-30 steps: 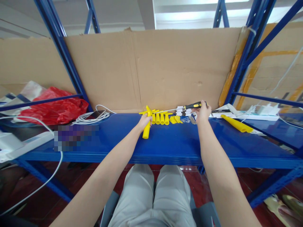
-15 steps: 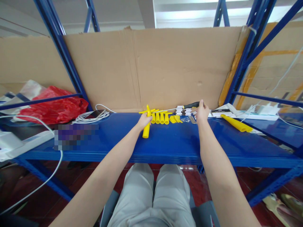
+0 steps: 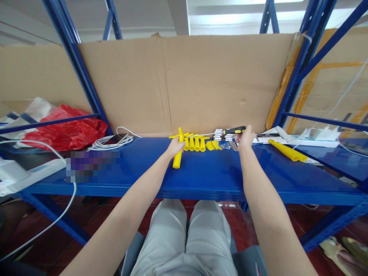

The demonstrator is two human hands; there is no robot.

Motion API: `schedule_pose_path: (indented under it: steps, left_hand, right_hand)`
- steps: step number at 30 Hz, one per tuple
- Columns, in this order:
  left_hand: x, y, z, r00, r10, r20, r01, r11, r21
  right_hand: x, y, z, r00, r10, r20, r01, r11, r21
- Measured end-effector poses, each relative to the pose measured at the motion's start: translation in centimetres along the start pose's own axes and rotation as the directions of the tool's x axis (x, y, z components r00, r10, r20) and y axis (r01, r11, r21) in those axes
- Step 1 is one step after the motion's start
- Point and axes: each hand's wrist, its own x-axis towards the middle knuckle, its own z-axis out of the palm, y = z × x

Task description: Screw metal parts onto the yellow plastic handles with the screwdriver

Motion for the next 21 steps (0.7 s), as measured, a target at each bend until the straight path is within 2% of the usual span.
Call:
schedule_pose_path:
  steps: [5,12,16,19,21]
  left_hand:
    - [0.0,0.0,0.0,1.0,-0.003,0.01,0.003,1.0,0.015]
    - [0.2,-0.2,0.1,1.0,-0.005,0.006,0.005,1.0,0.026]
    - [0.3,-0.3,0.1,1.0,-0.006,0.008,0.006,0.999,0.04]
    - [0.5,-0.5,0.1,1.0,-0.008,0.006,0.007,0.999,0.05]
    - [0.6,-0.7,0.0,1.0,-0.004,-0.003,0.004,0.998,0.062]
  right_hand:
    - [-0.1,-0.3,-0.3,0.996,0.082,0.026,-0.084,0.991,0.101]
    - [0.8,0.0,-0.6,0.978,0.141,0.154,-0.161,0.978,0.129]
    - [0.6,0.2,-0.3,0.992,0.09,0.088,-0.098,0.991,0.086]
    - [0.1,0.3,-0.2,0.999,-0.017,0.03,0.019,0.998,-0.054]
    - [-0.3,0.4,-0.3,0.996,-0.084,0.038,0.089,0.985,-0.148]
